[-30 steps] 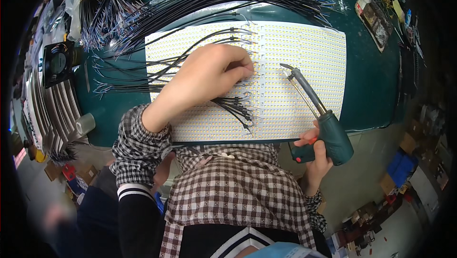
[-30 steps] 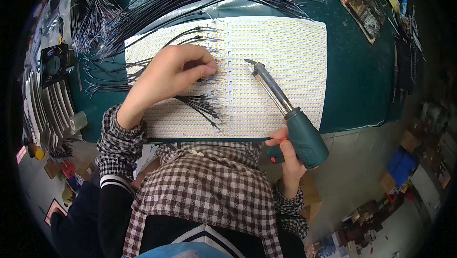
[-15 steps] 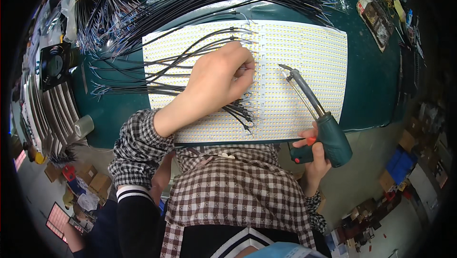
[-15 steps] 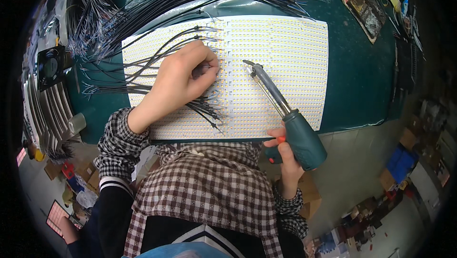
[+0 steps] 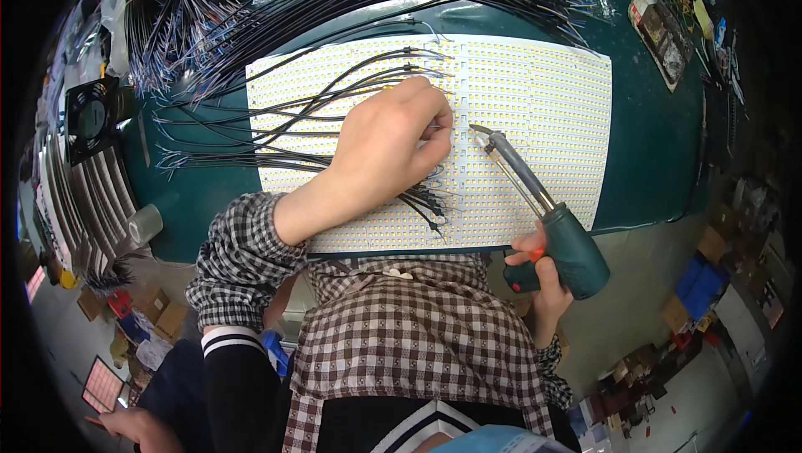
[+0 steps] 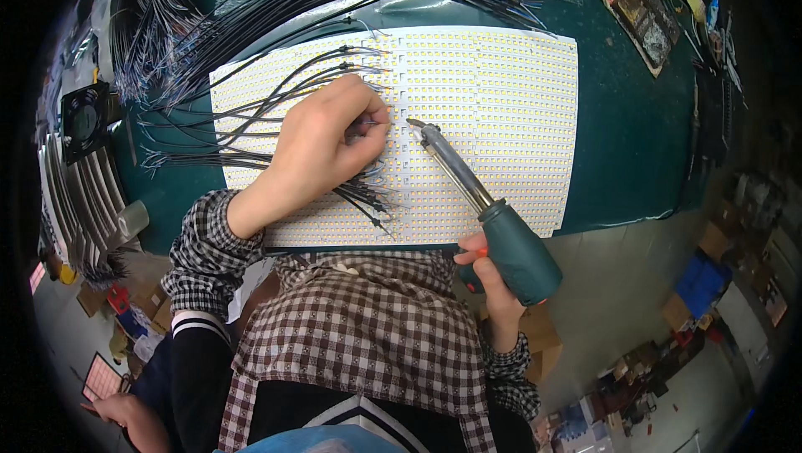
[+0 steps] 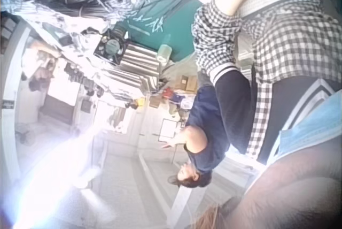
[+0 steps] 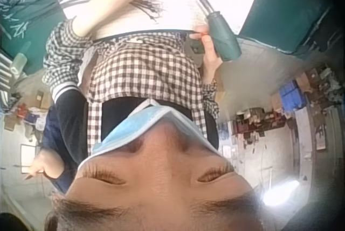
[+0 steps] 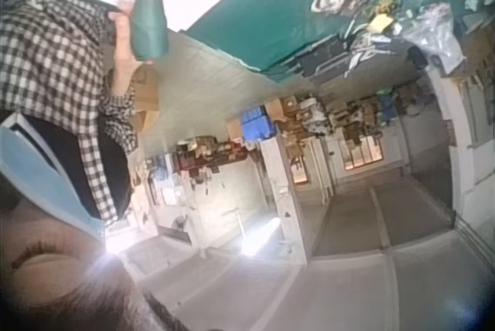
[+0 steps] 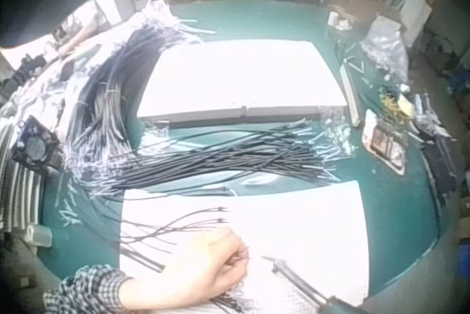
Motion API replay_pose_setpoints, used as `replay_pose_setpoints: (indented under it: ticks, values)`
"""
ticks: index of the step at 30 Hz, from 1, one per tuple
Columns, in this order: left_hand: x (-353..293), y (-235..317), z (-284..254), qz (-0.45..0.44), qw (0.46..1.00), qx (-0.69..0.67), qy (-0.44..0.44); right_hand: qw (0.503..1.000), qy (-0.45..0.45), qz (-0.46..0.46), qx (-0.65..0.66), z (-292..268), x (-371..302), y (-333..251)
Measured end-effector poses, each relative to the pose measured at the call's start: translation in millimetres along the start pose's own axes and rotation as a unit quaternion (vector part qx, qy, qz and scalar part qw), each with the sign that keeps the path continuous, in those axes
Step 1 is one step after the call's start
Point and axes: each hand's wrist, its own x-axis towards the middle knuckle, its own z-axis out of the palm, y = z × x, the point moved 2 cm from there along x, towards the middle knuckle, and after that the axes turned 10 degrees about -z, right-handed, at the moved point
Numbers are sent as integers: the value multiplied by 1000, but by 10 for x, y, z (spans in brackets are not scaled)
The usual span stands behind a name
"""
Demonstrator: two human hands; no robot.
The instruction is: The person uses a soldering iron to attach black wires to a large LED panel. They systematically solder multiple connection points along the edge of the panel, handling the wires and tool with both hands. The task involves precise placement of the soldering tip and wire ends to create electrical connections.
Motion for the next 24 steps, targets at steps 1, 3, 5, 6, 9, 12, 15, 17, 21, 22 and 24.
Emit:
replay_pose_setpoints:
  ticks: [1,3,5,6,9,12,15,17,21,22,24]
  values:
    - [-7,-1,4,5,1000,1,3,1000,-2,7,1,3,-4,-8]
    - [-22,7,8,7,1000,-6,6,1000,-6,21,4,8,-13,-30]
    - [-22,6,5,6,1000,-13,10,1000,-6,20,3,28,-11,-36]
    - [-21,-1,5,2,1000,-17,12,1000,-6,19,2,35,-9,-39]
    - [-25,10,7,-9,1000,-27,12,1000,-11,20,-4,36,-6,-37]
    - [-25,14,3,-16,999,-33,12,999,-7,33,-8,33,-18,-30]
    - [-19,10,11,-17,999,-31,11,997,20,51,49,84,14,-74]
    - [-22,8,12,-12,1000,-26,13,997,18,52,49,82,16,-68]
    - [-20,8,9,-4,1000,-14,17,996,28,55,62,108,27,-71]
    - [-20,11,11,-6,1000,-14,17,996,26,58,59,107,29,-72]
    - [-22,9,14,-7,1000,-13,17,996,22,62,55,104,34,-76]
